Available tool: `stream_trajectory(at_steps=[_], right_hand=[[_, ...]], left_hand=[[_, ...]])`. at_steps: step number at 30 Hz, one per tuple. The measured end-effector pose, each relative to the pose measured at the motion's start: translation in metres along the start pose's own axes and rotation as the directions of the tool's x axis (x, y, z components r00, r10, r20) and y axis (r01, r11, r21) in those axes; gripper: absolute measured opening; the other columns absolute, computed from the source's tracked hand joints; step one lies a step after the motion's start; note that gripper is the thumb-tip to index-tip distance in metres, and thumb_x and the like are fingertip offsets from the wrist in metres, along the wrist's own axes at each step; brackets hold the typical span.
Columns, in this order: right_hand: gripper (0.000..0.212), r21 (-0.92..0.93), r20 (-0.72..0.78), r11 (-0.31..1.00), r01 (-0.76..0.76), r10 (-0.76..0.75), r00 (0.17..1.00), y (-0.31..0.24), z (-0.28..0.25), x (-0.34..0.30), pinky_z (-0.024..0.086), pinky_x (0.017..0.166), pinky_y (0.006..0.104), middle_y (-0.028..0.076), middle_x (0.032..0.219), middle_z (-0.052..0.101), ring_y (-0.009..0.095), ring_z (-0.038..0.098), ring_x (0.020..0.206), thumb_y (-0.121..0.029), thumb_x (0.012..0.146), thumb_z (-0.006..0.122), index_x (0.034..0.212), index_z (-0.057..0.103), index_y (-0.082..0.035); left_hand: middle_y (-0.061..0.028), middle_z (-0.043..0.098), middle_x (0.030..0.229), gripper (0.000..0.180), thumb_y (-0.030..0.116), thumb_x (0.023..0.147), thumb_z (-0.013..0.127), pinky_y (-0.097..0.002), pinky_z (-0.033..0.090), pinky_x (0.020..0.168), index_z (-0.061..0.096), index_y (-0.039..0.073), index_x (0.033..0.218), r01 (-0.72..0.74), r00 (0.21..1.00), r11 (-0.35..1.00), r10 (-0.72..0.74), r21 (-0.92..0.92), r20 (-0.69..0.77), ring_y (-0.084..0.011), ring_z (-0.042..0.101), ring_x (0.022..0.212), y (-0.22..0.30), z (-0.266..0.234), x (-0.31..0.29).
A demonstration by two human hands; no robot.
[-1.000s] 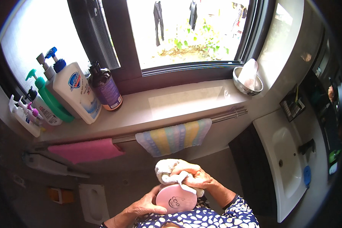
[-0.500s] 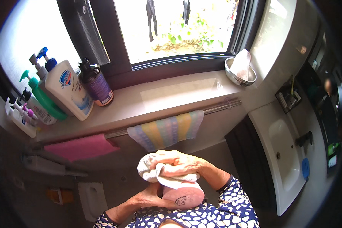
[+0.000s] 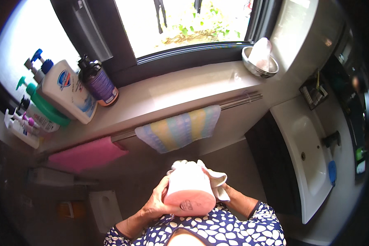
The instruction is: The person wipes a large glass door with a cloth, then cleans the door frame and adjacent wall. They proceed to wipe the bathroom sink and countertop, and finally clean a pink container and a metal bowl on the windowsill.
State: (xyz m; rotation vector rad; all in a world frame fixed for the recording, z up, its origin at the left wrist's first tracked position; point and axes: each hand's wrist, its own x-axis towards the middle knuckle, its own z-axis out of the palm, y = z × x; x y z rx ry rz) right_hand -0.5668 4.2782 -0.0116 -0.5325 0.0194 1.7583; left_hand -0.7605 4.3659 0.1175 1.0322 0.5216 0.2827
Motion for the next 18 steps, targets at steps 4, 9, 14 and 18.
stream_trajectory(at_steps=[4, 9, 14, 18], right_hand=[[0.047, -0.315, 0.227, 0.876, 0.365, -0.304, 0.925, -0.022, 0.040, -0.016, 0.045, 0.092, 0.0335, 0.010, 0.116, 0.055, 0.021, 0.054, 0.105, -0.033, 0.087, 0.056, 0.124, 0.044, -0.007], [0.040, -0.404, 0.347, 0.422, 0.811, -0.750, 0.563, -0.051, 0.134, 0.002, 0.048, 0.082, 0.0279, 0.006, 0.109, 0.054, 0.014, 0.056, 0.094, -0.011, 0.086, 0.055, 0.124, 0.044, -0.006], [0.038, -0.617, 0.734, -0.614, 0.493, -0.675, 0.078, -0.064, 0.173, 0.020, 0.040, 0.087, 0.0299, 0.012, 0.118, 0.048, 0.019, 0.050, 0.102, -0.008, 0.089, 0.046, 0.126, 0.040, 0.001], [0.037, -0.552, 0.662, -0.464, 0.693, -0.749, 0.026, -0.037, 0.171, 0.041, 0.040, 0.084, 0.0322, 0.011, 0.111, 0.048, 0.021, 0.047, 0.095, -0.001, 0.075, 0.056, 0.111, 0.047, 0.000]], left_hand=[[-0.0119, 0.047, 0.123, 0.080, 0.019, 0.064, 0.070, -0.0359, 0.037, 0.099, 0.031, -0.002, 0.131, -0.169, 0.985, 0.950, 0.154, -0.262, -0.077, -0.0208, 0.046, 0.115, 0.002, -0.006, 0.003], [-0.0119, 0.048, 0.120, 0.062, 0.028, 0.081, 0.062, -0.0361, 0.043, 0.093, 0.035, -0.004, 0.127, -0.448, 0.894, 0.818, 0.413, -0.361, -0.174, -0.0201, 0.050, 0.111, 0.041, 0.007, 0.022], [-0.0122, 0.049, 0.122, 0.067, 0.043, 0.083, 0.058, -0.0370, 0.044, 0.093, 0.034, 0.000, 0.129, -0.512, 0.857, 0.825, 0.474, -0.240, -0.201, -0.0215, 0.052, 0.110, 0.083, 0.017, 0.049], [-0.0124, 0.051, 0.119, 0.067, 0.048, 0.082, 0.057, -0.0342, 0.050, 0.085, 0.036, 0.003, 0.127, -0.579, 0.790, 0.807, 0.522, -0.112, -0.323, -0.0214, 0.055, 0.106, 0.112, 0.021, 0.057]])
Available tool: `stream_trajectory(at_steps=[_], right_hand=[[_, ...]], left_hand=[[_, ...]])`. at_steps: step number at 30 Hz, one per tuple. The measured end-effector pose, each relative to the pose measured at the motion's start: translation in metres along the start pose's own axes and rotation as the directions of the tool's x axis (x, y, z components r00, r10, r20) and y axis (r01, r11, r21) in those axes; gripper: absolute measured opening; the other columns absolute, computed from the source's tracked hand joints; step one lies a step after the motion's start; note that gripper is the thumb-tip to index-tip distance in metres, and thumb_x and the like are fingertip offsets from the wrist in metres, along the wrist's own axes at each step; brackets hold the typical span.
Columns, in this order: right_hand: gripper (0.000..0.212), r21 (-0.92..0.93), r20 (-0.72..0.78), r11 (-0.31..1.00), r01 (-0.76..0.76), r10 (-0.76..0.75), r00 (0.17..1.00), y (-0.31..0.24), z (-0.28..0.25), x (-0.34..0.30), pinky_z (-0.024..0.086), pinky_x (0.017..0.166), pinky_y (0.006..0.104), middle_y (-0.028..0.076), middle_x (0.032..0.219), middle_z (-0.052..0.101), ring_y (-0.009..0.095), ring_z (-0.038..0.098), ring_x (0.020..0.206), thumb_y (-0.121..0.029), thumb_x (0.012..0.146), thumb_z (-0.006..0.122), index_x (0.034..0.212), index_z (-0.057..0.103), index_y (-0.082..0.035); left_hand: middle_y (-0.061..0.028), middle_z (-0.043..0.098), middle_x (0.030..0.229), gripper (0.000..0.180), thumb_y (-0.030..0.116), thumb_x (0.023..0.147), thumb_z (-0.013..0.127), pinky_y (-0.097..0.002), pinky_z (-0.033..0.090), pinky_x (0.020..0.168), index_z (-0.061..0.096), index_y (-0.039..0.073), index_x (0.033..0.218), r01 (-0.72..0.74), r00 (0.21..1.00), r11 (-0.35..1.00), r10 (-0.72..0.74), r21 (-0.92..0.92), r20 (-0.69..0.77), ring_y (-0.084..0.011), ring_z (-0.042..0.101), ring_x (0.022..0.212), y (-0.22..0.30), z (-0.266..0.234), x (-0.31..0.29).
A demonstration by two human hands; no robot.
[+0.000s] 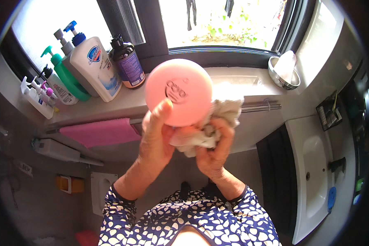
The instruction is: The person wipes a large glass door with a cloth, then cleans the door frame and adjacent wall. They proceed to wipe the bathroom sink and countertop, and finally clean a pink container and a metal bowl on the windowsill.
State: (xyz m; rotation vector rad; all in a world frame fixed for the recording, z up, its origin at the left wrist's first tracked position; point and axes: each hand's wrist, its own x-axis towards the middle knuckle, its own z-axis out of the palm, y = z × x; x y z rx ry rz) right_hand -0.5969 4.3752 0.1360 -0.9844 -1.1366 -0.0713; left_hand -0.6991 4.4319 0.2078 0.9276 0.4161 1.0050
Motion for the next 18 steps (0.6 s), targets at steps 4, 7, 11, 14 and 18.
stream_trajectory(at_steps=[4, 7, 11, 14, 18], right_hand=[[0.044, 0.225, 0.420, 0.974, -0.018, -0.080, 0.904, -0.003, -0.006, 0.008, 0.040, 0.084, 0.0417, 0.012, 0.101, 0.056, 0.033, 0.050, 0.097, 0.005, 0.060, 0.062, 0.102, 0.059, -0.009], [0.045, -0.080, 0.435, 0.975, 0.209, -0.154, 0.887, 0.008, -0.041, 0.040, 0.041, 0.088, 0.0426, 0.011, 0.101, 0.058, 0.034, 0.054, 0.096, 0.001, 0.061, 0.066, 0.104, 0.059, -0.011], [0.028, -0.096, 0.249, 0.947, -0.308, 0.322, 0.913, 0.026, -0.058, 0.119, 0.050, 0.075, 0.0343, 0.014, 0.100, 0.058, 0.022, 0.060, 0.090, 0.002, 0.079, 0.055, 0.106, 0.055, -0.005], [0.024, -0.347, 0.471, 0.887, 0.306, -0.117, 0.874, 0.071, -0.053, 0.154, 0.043, 0.085, 0.0373, 0.008, 0.106, 0.057, 0.024, 0.052, 0.100, -0.009, 0.079, 0.061, 0.102, 0.061, -0.012], [0.021, -0.282, 0.696, 0.762, 0.582, -0.255, 0.671, 0.122, -0.020, 0.147, 0.049, 0.072, 0.0404, 0.007, 0.103, 0.057, 0.030, 0.056, 0.086, -0.010, 0.075, 0.054, 0.094, 0.060, -0.014]], left_hand=[[-0.0119, 0.053, 0.114, 0.060, 0.042, 0.083, 0.059, -0.0320, 0.051, 0.080, 0.041, -0.001, 0.122, 0.105, 0.969, 0.973, -0.053, -0.205, 0.242, -0.0185, 0.055, 0.103, 0.010, -0.032, 0.042], [-0.0126, 0.051, 0.115, 0.061, 0.043, 0.082, 0.060, -0.0353, 0.052, 0.082, 0.043, -0.001, 0.121, -0.160, 0.979, 0.985, 0.151, -0.063, -0.135, -0.0189, 0.054, 0.105, 0.005, -0.028, 0.064], [-0.0114, 0.049, 0.119, 0.057, 0.042, 0.083, 0.060, -0.0469, 0.048, 0.088, 0.042, 0.006, 0.123, -0.099, 0.991, 0.988, 0.108, 0.117, -0.073, -0.0241, 0.050, 0.111, 0.000, -0.055, 0.078], [-0.0123, 0.047, 0.121, 0.059, 0.043, 0.084, 0.059, -0.0494, 0.047, 0.089, 0.040, 0.006, 0.125, -0.074, 0.993, 0.976, 0.091, 0.205, -0.078, -0.0245, 0.050, 0.111, -0.011, -0.052, 0.098], [-0.0138, 0.048, 0.123, 0.065, 0.052, 0.085, 0.051, -0.0475, 0.053, 0.073, 0.037, 0.006, 0.129, -0.063, 0.973, 0.956, 0.123, 0.286, -0.197, -0.0263, 0.050, 0.112, -0.014, -0.056, 0.113]])
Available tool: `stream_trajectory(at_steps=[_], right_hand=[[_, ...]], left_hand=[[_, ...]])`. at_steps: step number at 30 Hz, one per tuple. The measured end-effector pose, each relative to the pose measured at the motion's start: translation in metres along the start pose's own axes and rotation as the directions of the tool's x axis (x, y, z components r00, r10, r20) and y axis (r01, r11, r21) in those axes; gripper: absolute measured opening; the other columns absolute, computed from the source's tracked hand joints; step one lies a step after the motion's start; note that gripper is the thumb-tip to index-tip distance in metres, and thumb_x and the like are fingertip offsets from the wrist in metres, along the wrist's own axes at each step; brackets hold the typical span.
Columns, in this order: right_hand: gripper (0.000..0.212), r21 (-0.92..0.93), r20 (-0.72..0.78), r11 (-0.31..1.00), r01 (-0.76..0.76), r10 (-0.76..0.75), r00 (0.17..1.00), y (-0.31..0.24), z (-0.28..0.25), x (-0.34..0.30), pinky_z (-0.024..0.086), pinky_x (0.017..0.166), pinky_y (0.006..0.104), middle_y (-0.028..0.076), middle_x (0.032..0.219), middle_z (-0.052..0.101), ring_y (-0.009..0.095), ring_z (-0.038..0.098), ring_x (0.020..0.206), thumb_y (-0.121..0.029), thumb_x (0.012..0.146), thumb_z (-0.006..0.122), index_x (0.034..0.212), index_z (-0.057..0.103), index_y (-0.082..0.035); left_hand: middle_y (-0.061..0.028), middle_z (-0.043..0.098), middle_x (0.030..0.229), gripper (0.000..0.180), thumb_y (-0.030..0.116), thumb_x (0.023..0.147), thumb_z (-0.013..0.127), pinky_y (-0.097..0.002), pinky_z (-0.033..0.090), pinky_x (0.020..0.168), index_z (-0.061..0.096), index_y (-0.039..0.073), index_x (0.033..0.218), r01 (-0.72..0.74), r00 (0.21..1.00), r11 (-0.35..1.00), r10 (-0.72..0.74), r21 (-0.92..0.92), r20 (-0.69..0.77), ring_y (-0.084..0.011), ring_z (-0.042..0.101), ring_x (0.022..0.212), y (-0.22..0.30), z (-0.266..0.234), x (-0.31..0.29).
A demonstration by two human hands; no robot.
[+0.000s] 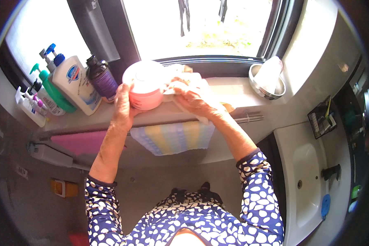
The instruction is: The person wipes a large glass door with a cloth, then cleans the door frame and adjacent wall. They proceed to wipe the bathroom sink and countertop, and finally clean a pink container and a metal bowl on the windowsill.
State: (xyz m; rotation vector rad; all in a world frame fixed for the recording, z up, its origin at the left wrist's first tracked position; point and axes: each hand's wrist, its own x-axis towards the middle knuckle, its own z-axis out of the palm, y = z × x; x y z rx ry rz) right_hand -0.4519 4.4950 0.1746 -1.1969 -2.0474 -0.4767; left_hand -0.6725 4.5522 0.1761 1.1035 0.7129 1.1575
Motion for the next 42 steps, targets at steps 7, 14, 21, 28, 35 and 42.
stream_trajectory(at_steps=[7, 14, 21, 28, 35, 42], right_hand=[[0.020, -0.129, 0.180, 0.985, -0.116, 0.138, 0.974, 0.029, -0.043, -0.027, 0.043, 0.077, 0.0387, 0.009, 0.103, 0.056, 0.031, 0.051, 0.089, -0.013, 0.079, 0.051, 0.097, 0.058, -0.016], [0.025, -0.177, 0.208, 0.935, -0.307, 0.341, 0.917, 0.027, -0.049, -0.043, 0.042, 0.078, 0.0469, 0.015, 0.107, 0.055, 0.035, 0.050, 0.092, -0.027, 0.080, 0.055, 0.099, 0.059, -0.011], [0.033, -0.107, 0.233, 0.982, -0.156, 0.177, 0.956, 0.023, -0.065, -0.052, 0.042, 0.077, 0.0422, 0.015, 0.112, 0.051, 0.033, 0.047, 0.095, -0.035, 0.076, 0.065, 0.096, 0.062, -0.010], [0.030, 0.106, 0.188, 0.989, -0.106, 0.084, 0.978, 0.024, -0.118, -0.108, 0.050, 0.064, 0.0392, 0.015, 0.088, 0.055, 0.033, 0.055, 0.081, -0.012, 0.060, 0.071, 0.088, 0.061, -0.013], [0.030, 0.325, -0.527, 0.783, -0.530, 0.615, 0.586, 0.036, -0.160, -0.186, 0.043, 0.084, 0.0319, 0.011, 0.107, 0.054, 0.019, 0.053, 0.094, -0.002, 0.086, 0.051, 0.115, 0.048, 0.004], [0.032, 0.310, -0.522, 0.738, -0.600, 0.659, 0.542, 0.088, -0.138, -0.191, 0.045, 0.074, 0.0247, 0.007, 0.101, 0.056, 0.012, 0.053, 0.088, -0.016, 0.089, 0.057, 0.116, 0.049, 0.000]], left_hand=[[-0.0147, 0.042, 0.131, 0.072, 0.062, 0.084, 0.041, -0.0582, 0.045, 0.081, 0.033, 0.012, 0.135, 0.107, 0.985, 0.985, -0.086, 0.137, -0.150, -0.0317, 0.048, 0.115, 0.014, 0.016, 0.009], [-0.0095, 0.053, 0.122, 0.060, 0.048, 0.091, 0.045, -0.0291, 0.039, 0.095, 0.043, 0.003, 0.130, -0.098, 0.979, 0.974, 0.130, 0.204, -0.154, -0.0166, 0.050, 0.111, 0.015, 0.011, 0.018], [-0.0080, 0.056, 0.112, 0.052, 0.042, 0.089, 0.053, -0.0280, 0.037, 0.092, 0.052, -0.002, 0.116, -0.098, 0.947, 0.911, 0.209, 0.400, -0.243, -0.0134, 0.050, 0.103, 0.011, 0.005, 0.010], [-0.0101, 0.047, 0.119, 0.042, 0.027, 0.090, 0.054, -0.0239, 0.040, 0.082, 0.042, 0.003, 0.123, -0.588, 0.746, 0.593, 0.660, 0.551, 0.086, -0.0126, 0.047, 0.106, -0.026, 0.111, -0.057], [-0.0200, 0.048, 0.118, 0.066, 0.045, 0.084, 0.056, -0.0318, 0.050, 0.074, 0.038, -0.003, 0.125, 0.019, 0.955, 0.931, -0.125, 0.365, 0.269, -0.0239, 0.057, 0.097, -0.047, 0.228, 0.001], [-0.0175, 0.059, 0.103, 0.056, 0.053, 0.079, 0.057, -0.0388, 0.044, 0.085, 0.056, 0.005, 0.108, -0.199, 0.921, 0.558, -0.174, 0.806, 0.348, -0.0300, 0.057, 0.097, -0.074, 0.303, 0.064]])
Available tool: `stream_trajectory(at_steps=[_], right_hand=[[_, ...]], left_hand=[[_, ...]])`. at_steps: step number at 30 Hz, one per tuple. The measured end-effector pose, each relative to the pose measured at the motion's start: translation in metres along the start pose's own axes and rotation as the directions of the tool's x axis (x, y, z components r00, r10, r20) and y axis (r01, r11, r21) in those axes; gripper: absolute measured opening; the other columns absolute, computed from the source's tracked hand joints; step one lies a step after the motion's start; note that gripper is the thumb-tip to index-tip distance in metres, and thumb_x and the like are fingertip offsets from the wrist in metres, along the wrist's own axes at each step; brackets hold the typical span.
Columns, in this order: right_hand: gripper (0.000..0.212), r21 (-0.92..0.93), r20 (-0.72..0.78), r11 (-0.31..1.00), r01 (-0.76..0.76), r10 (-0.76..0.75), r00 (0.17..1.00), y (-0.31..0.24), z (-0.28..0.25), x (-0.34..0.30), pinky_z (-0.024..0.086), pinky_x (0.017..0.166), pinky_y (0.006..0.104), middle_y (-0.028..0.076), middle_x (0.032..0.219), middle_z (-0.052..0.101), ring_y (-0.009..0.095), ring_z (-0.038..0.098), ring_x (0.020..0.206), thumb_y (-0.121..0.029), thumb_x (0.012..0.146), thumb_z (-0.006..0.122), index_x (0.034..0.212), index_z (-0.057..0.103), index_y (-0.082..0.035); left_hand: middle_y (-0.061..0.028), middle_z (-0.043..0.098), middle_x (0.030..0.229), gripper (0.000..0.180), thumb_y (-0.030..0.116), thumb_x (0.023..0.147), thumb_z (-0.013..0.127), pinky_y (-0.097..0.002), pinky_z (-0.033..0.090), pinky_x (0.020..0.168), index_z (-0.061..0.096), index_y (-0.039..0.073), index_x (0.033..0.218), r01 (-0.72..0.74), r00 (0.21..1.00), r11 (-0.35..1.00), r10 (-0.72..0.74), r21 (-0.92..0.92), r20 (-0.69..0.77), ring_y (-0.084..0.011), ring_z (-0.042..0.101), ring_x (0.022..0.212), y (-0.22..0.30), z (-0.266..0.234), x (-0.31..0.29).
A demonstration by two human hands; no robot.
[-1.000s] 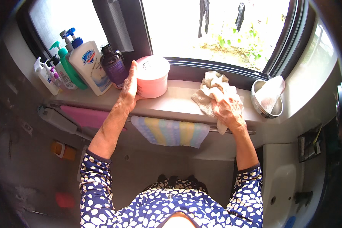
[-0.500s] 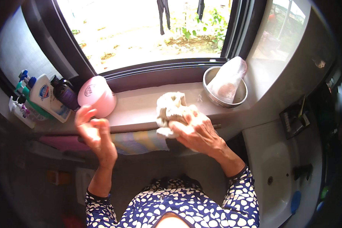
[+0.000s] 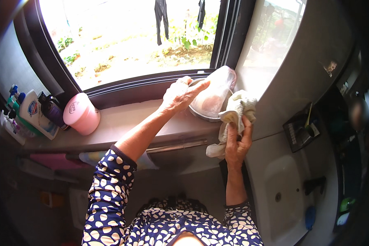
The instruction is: The person wipes a large glass door with a cloth, then cleans the door frame and adjacent wall. They proceed to wipe the bathroom sink and countertop, and finally clean a pink container and a metal bowl on the windowsill.
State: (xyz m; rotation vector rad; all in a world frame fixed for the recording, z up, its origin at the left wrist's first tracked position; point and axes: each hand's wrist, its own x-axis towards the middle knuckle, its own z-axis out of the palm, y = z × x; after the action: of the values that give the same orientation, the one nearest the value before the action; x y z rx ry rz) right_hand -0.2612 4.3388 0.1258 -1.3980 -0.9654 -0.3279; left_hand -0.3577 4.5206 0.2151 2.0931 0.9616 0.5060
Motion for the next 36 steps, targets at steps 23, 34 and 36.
stream_trajectory(at_steps=[23, 34, 36], right_hand=[[0.026, 0.120, 0.123, 0.992, -0.045, 0.030, 0.992, 0.016, 0.000, 0.009, 0.042, 0.080, 0.0278, 0.005, 0.102, 0.053, 0.014, 0.051, 0.093, -0.011, 0.085, 0.060, 0.108, 0.052, -0.004], [0.028, 0.106, 0.094, 0.994, -0.010, 0.000, 0.996, 0.013, 0.004, 0.008, 0.041, 0.084, 0.0306, 0.009, 0.104, 0.052, 0.018, 0.050, 0.096, -0.010, 0.085, 0.059, 0.110, 0.049, -0.002], [0.028, 0.069, 0.090, 0.998, 0.002, -0.009, 0.996, 0.016, 0.003, 0.007, 0.041, 0.083, 0.0303, 0.009, 0.104, 0.052, 0.017, 0.050, 0.095, -0.010, 0.085, 0.058, 0.110, 0.048, -0.002]], left_hand=[[-0.0048, 0.060, 0.082, 0.015, -0.002, 0.077, 0.055, -0.0328, 0.044, 0.069, 0.064, 0.008, 0.083, -0.762, 0.583, 0.552, 0.812, 0.338, -0.012, -0.0231, 0.054, 0.081, 0.017, -0.010, -0.005], [-0.0162, 0.046, 0.118, 0.073, 0.030, 0.054, 0.078, -0.0475, 0.031, 0.094, 0.049, 0.001, 0.114, -0.690, 0.705, 0.503, 0.631, 0.520, 0.324, -0.0323, 0.041, 0.113, 0.010, 0.005, -0.047], [-0.0163, 0.044, 0.119, 0.069, 0.027, 0.055, 0.077, -0.0476, 0.033, 0.091, 0.050, 0.000, 0.113, -0.720, 0.647, 0.476, 0.724, 0.505, 0.239, -0.0332, 0.040, 0.113, 0.003, 0.011, -0.043]])
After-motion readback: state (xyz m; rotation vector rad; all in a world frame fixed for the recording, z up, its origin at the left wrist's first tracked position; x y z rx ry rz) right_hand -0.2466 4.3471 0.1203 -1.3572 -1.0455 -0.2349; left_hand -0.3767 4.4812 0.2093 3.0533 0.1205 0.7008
